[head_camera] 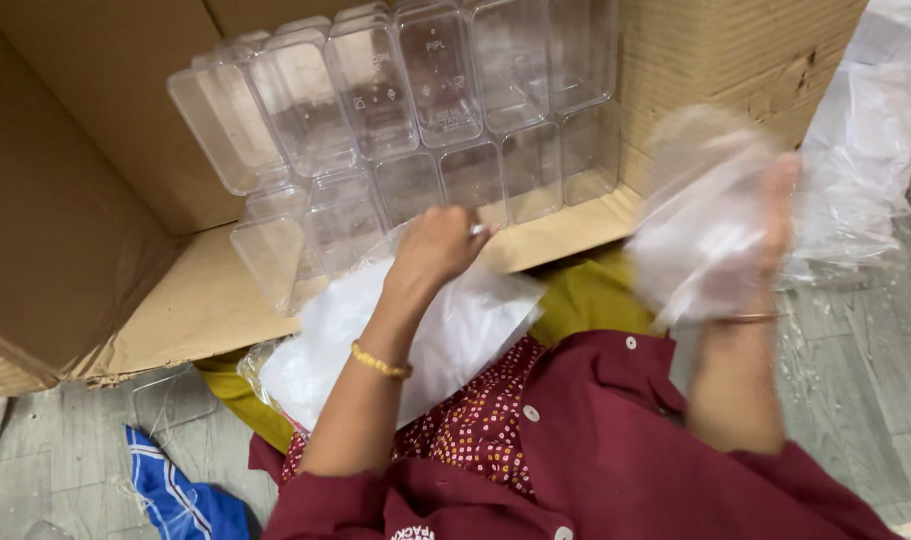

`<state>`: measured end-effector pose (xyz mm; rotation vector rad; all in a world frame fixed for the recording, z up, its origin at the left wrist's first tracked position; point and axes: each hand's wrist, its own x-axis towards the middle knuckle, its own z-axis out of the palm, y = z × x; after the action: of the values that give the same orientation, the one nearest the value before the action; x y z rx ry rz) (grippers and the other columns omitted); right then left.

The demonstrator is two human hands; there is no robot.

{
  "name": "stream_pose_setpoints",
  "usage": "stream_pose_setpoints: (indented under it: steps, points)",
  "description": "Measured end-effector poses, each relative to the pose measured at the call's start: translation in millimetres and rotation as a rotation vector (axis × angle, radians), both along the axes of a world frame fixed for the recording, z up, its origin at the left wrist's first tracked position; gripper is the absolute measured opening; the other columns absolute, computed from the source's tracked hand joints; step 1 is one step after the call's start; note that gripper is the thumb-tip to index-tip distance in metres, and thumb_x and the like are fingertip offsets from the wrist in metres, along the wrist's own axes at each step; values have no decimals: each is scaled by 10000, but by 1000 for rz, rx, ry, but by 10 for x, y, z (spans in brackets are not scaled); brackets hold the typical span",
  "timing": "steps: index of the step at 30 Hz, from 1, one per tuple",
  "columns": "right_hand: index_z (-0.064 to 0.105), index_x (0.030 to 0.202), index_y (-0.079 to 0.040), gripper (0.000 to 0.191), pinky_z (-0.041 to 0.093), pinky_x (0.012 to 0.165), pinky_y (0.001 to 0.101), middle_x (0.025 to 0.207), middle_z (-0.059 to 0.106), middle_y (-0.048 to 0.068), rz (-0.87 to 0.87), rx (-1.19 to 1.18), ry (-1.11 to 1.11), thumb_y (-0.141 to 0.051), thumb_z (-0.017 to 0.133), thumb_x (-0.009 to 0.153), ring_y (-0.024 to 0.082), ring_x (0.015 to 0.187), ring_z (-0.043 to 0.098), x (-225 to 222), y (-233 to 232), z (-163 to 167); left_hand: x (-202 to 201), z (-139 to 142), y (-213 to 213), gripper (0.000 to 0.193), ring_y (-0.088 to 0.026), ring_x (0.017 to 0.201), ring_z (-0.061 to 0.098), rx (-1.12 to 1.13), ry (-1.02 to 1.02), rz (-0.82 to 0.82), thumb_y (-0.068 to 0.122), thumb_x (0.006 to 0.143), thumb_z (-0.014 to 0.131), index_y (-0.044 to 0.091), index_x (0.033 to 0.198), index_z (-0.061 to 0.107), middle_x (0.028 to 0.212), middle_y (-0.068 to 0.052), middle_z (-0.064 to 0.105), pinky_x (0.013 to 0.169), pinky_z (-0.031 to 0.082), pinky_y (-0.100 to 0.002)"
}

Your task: The person sits on the floor with a large cardboard box on their lap, takes clear plastic containers out of the box one at a time, pulls the plastic bags off each container, and stacks the unpacked containers inside the box.

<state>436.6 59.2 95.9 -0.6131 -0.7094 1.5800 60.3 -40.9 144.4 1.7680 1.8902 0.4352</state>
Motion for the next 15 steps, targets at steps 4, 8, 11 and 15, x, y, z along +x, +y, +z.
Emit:
stream_pose_setpoints:
  steps: [4, 8, 11, 15]
  points:
    - [598, 1313, -33, 443, 565, 910, 326, 1145, 676, 63, -625, 67, -265, -377, 612, 1034, 156, 1016, 649, 1335, 553, -139, -107, -235, -494, 359, -405, 902, 700, -16, 242, -140, 388, 922, 677, 35, 935, 745, 897, -229, 719, 821, 550, -512]
    - [578, 1334, -45, 433, 560, 925, 320, 1164, 669, 58, -809, -95, -541, -325, 632, 1009, 146, 1038, 644, 1921, 1063, -244, -312, -183, -852, 400, -384, 952, 692, -374, 306, -200, 425, 877, 711, 39, 965, 769, 965, -211, 717, 850, 547, -493]
    - [563, 1351, -53, 437, 556, 937, 316, 1178, 665, 54, -675, -86, -757, -285, 647, 990, 139, 1054, 640, 1778, 1707, -33, -434, 8, -924, 332, -383, 933, 699, -434, 195, -207, 404, 885, 680, 120, 1009, 801, 949, -198, 729, 861, 536, -488]
    - [543, 1372, -65, 457, 551, 953, 310, 1196, 658, 49, -534, -54, -1104, -233, 667, 965, 129, 1076, 636, 1304, 2145, 373, -476, 232, -773, 374, -374, 858, 712, 33, -163, 99, 396, 930, 612, 74, 1064, 747, 906, -188, 746, 772, 546, -465]
